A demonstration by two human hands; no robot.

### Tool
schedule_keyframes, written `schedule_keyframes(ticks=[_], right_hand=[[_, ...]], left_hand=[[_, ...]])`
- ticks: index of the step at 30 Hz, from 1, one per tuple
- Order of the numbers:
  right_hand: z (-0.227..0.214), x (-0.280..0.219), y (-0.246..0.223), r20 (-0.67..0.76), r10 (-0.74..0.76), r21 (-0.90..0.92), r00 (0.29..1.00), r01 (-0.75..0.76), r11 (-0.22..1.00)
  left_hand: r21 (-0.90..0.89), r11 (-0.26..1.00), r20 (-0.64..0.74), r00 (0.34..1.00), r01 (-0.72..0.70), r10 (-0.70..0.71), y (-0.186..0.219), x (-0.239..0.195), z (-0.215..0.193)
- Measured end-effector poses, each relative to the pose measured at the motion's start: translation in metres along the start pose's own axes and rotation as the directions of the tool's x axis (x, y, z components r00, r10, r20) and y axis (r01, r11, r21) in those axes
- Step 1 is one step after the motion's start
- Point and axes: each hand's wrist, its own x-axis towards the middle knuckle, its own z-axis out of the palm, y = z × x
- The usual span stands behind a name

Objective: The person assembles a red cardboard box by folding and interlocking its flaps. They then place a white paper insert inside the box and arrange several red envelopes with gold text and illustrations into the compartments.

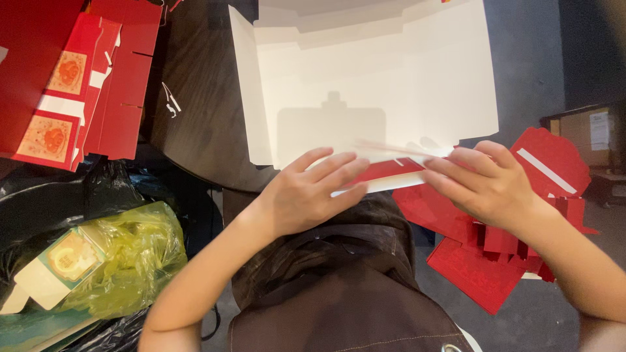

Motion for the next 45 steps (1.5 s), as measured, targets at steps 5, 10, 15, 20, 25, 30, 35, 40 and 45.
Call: schedule_keyframes(ticks=[5, 10, 15, 20, 25, 30, 35, 40, 45], right_hand=[[-0.01, -0.012, 0.018, 0.251, -0.04, -0.427, 0.967, 0.148, 0.892], [-0.006, -0.005, 0.028, 0.298, 0.181, -0.046, 0.937, -0.176, 0.983], [-0.007, 0.014, 0.012, 0.753, 0.597, 0.047, 0.275, -0.929, 0.368], [0.004, 0.013, 0.015, 0.778, 0.557, 0.389, 0.291, -0.919, -0.065], [0.008, 0.004, 0.029, 0.432, 0.557, 0.713, 0.709, -0.647, 0.27], [0.017, 0.012, 0.047, 0.658, 0.399, 0.752, 0.639, -0.592, -0.292], [0.018, 0.008, 0.043, 0.808, 0.324, 0.516, 0.492, -0.857, 0.014], [0.013, 0.015, 0.025, 0.571, 0.207, 0.733, 0.794, -0.607, 0.308], [0.028, 0.037, -0.022, 0.319, 0.348, 0.771, 0.881, -0.455, 0.446]], left_hand=[[0.443, 0.826, 0.041, 0.928, -0.348, 0.37, -0.016, 0.003, -0.019], [0.335, 0.733, 0.557, 0.752, -0.592, 0.353, -0.032, 0.007, -0.028], [0.098, 0.928, 0.542, 0.763, 0.359, -0.352, -0.028, 0.022, -0.034], [-0.067, 0.615, 0.74, 0.452, 0.785, -0.497, -0.025, 0.024, -0.029], [-0.538, -0.21, 0.832, 0.475, 0.817, -0.286, -0.046, 0.004, -0.012], [-0.604, -0.458, 0.784, 0.588, 0.652, -0.197, -0.05, -0.016, 0.005], [-0.485, 0.128, 0.715, 0.477, 0.865, -0.512, -0.032, -0.021, 0.0], [-0.153, 0.853, 0.288, 0.848, 0.5, -0.445, -0.017, -0.023, -0.012], [-0.447, 0.845, 0.041, 0.95, 0.293, -0.308, -0.015, -0.024, -0.009]])
